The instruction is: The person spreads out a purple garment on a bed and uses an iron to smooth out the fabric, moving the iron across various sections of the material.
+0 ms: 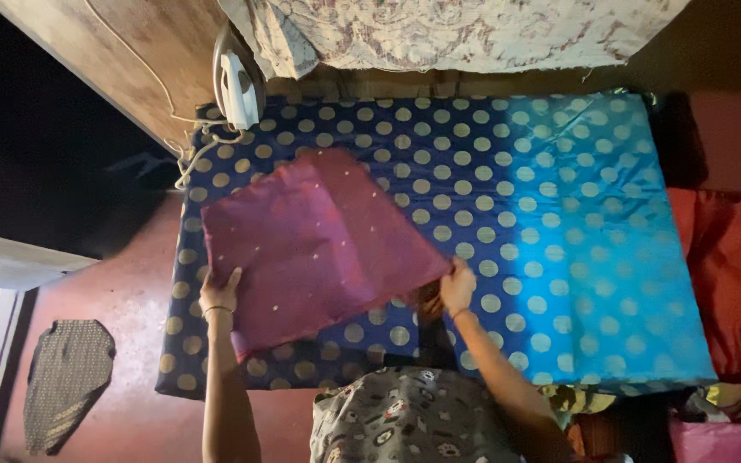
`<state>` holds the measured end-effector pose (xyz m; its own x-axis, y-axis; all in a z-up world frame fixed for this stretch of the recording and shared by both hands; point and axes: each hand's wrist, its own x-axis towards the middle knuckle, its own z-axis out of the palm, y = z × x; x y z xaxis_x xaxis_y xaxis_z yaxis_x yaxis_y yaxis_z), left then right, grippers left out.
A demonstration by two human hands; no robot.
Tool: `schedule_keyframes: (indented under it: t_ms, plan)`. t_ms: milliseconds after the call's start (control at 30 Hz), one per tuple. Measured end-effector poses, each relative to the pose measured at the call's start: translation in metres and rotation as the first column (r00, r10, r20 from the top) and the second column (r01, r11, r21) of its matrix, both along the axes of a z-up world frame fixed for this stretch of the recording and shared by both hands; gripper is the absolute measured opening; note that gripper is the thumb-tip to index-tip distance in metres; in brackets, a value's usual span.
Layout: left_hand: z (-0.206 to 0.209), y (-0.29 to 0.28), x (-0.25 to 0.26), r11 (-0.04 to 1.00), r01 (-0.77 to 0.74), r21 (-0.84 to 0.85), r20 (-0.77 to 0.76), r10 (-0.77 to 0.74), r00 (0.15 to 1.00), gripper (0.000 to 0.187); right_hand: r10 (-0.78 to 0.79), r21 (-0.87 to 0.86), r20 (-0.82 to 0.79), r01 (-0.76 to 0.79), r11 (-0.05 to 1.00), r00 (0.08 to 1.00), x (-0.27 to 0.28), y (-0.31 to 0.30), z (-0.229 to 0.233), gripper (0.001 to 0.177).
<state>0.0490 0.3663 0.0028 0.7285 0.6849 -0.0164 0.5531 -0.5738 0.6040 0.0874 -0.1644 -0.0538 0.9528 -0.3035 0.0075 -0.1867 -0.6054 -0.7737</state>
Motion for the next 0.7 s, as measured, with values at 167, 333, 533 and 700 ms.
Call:
schedule_keyframes:
  t_ms: [167, 333, 533, 700]
  plan:
    - [0.061, -0.045, 0.07, 0.955, 0.247, 0.164, 0.272, -0.284, 0.919, 0.056, 0.177, -0.333, 0.649, 0.067, 0.941, 0.74, 0.066, -0.056, 0.087, 0.044]
    - [0.145, -0.083, 0.128, 0.941, 0.308, 0.142, 0.453, -0.338, 0.825, 0.054, 0.448, -0.66, 0.674, 0.207, 0.723, 0.587, 0.043, -0.116, 0.194, 0.03]
    - [0.11, -0.093, 0.117, 0.919, 0.343, 0.193, 0.271, -0.386, 0.882, 0.062, 0.537, -0.918, 0.194, -0.041, 0.395, 0.821, -0.058, -0.141, 0.099, 0.049]
    - [0.061, -0.105, 0.052, 0.995, 0.034, -0.09, -0.245, -0.055, 0.968, 0.06, 0.348, -0.61, 0.201, -0.16, 0.776, 0.916, -0.12, -0.105, 0.046, 0.058]
